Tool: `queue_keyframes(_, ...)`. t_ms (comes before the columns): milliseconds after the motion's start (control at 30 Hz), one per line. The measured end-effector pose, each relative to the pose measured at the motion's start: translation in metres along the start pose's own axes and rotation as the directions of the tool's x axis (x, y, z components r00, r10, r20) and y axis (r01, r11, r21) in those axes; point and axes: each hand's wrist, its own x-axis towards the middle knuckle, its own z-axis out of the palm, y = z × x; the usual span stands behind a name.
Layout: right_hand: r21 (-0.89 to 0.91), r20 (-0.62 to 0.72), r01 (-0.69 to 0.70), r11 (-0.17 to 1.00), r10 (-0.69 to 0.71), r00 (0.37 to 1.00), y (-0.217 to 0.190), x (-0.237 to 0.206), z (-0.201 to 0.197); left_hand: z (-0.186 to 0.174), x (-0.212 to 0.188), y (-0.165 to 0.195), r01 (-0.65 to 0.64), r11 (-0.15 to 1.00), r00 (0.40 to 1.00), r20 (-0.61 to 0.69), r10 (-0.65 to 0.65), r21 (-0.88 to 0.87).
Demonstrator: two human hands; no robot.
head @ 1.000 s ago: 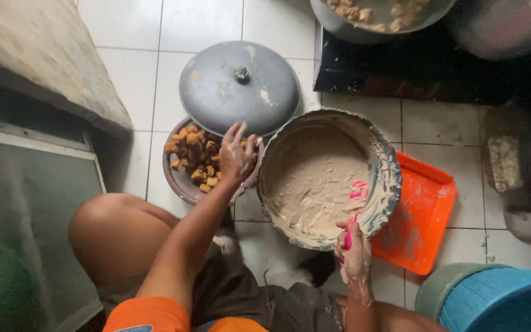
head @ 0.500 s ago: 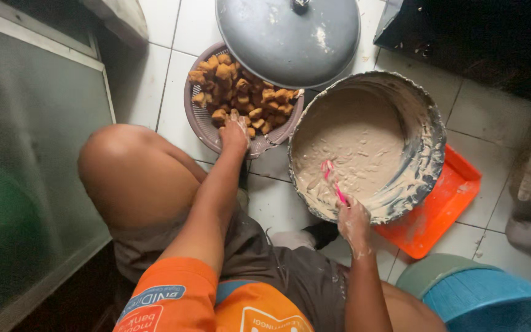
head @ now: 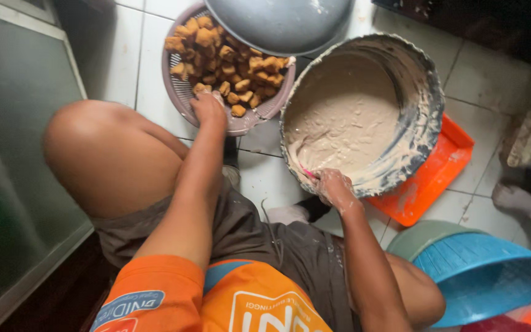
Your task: The person sits on the floor coating fried food pieces with batter. They pick pieces one at a time from a colander, spread batter over each piece with a spatula, and place the coated pieces onto an orange tray and into a pot of batter-coated pieces.
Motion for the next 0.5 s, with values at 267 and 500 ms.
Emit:
queue_keyframes(267,0.637,-0.185,0.124,0.761,-0.005,0.983,0.008,-0.073,0.005,0.018,-0.006,-0.006,-0.137,0.937,0.972,-0.226,0.065,-0.320)
queue_keyframes(500,0.973,-0.091,0.115,-0.198,0.125,0.988,0.000,-0.092,0.019,-0.063,-0.050,0.020,-0.491,0.534,0.836,-0.545,0.066,-0.688)
